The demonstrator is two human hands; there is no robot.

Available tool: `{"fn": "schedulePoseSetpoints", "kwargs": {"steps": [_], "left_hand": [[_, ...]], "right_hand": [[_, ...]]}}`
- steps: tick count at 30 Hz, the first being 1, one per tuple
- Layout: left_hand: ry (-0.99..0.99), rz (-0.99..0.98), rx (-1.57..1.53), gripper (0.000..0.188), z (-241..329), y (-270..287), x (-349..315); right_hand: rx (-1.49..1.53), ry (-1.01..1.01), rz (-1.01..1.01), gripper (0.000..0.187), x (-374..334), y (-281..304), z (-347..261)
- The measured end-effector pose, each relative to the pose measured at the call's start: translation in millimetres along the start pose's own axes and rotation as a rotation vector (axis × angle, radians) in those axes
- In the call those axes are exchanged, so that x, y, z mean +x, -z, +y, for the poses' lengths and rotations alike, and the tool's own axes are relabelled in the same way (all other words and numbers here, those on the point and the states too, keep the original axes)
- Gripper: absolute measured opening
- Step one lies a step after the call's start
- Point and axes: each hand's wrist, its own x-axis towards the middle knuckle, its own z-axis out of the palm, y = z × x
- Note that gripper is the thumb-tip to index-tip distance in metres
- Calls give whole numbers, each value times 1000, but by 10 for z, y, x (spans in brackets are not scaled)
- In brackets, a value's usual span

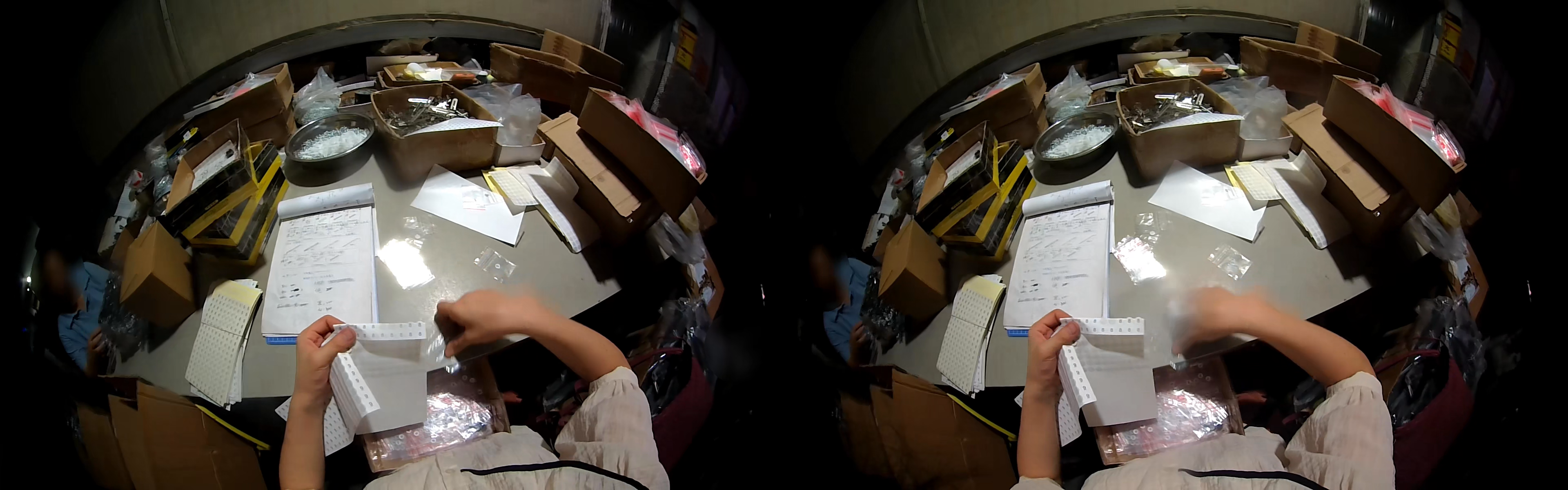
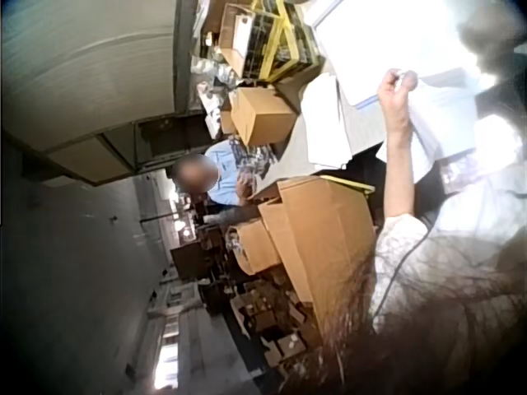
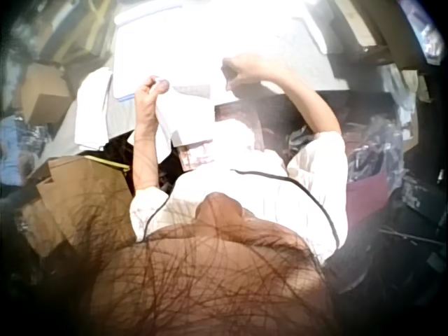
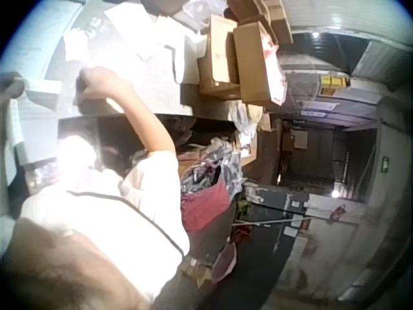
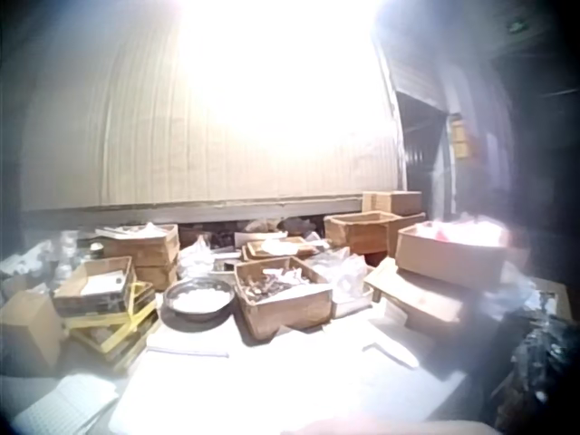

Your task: The person peels small stickers from a sheet and places them into a small plastic bag. They handle the sticker sheet and the bag repeatedly, peeling stickers one by one and dropping them into the bag.

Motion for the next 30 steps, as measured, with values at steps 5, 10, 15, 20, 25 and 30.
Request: {"fn": "schedulePoseSetpoints", "kwargs": {"steps": [5, 10, 15, 20, 25, 30], "left_hand": [[4, -19, -47, 13, -8, 22, 26], [-10, 9, -50, 11, -17, 8, 21], [-14, 1, -43, 11, -13, -14, 40], [-19, 8, -31, 12, -14, -7, 34], [-23, -11, -19, 12, -18, 14, 38], [-23, -1, -10, 12, -12, -17, 28]], "right_hand": [[249, 292, 116, 48, -356, -251, 89], [119, -8, 721, 30, -417, 64, 991], [148, 103, 634, 27, -364, 120, 1293], [54, 45, 555, 27, -236, 77, 1264], [-85, -96, 487, 25, -138, 43, 1129], [-202, -219, 562, 25, -198, 140, 1053]]}}
